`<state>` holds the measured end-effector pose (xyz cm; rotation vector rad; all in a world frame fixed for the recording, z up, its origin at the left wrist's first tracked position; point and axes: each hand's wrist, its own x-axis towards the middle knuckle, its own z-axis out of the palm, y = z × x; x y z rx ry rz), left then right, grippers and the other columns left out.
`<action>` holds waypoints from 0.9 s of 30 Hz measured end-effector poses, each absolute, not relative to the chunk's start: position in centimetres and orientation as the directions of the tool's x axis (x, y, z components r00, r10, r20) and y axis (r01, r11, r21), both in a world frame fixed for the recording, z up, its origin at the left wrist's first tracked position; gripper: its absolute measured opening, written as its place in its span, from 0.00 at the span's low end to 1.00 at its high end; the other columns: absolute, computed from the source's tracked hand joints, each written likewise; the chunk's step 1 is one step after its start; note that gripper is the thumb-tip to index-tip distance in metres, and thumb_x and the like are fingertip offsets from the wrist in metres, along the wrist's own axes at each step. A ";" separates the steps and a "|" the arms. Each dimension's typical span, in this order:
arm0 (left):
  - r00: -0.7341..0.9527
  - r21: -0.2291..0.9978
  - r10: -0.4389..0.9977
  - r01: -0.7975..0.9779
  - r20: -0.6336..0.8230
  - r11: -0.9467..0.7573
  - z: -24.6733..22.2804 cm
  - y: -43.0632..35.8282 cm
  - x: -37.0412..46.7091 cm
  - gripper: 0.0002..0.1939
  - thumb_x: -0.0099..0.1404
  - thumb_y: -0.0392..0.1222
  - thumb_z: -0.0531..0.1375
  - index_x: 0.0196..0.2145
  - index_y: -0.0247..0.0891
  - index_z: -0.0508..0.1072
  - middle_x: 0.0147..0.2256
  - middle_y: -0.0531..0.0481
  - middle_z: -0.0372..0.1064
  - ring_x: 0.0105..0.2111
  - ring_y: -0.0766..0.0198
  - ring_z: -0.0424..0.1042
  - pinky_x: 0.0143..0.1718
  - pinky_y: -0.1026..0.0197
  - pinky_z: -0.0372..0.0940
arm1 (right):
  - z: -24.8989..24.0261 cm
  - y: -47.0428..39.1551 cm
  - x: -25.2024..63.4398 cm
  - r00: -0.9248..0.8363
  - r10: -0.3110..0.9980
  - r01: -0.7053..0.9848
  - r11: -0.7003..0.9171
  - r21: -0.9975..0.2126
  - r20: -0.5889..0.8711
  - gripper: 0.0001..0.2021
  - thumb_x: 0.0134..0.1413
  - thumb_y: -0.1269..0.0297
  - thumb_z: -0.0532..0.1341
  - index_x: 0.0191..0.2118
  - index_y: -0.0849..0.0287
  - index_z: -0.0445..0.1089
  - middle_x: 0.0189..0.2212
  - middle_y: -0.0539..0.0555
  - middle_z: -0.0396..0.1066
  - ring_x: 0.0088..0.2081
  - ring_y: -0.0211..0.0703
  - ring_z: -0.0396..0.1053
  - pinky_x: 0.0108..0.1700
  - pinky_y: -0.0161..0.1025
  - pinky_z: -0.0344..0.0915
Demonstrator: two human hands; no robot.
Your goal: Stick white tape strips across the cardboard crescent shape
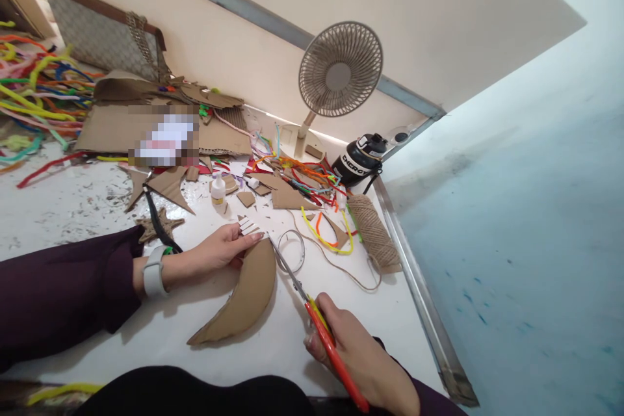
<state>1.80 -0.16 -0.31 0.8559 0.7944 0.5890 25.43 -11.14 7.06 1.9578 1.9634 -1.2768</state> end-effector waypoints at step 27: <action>0.330 0.736 0.800 -0.323 -0.501 0.595 -0.3 0.2 0.7 0.16 0.51 0.43 0.70 0.23 0.38 0.65 0.17 0.60 0.60 0.17 0.72 0.62 0.16 0.70 0.55 | 4.1 -8.8 31.5 0.217 0.923 0.954 -0.270 -0.133 -0.316 0.18 0.58 0.43 0.53 0.31 0.55 0.57 0.22 0.50 0.66 0.26 0.45 0.66 0.28 0.36 0.53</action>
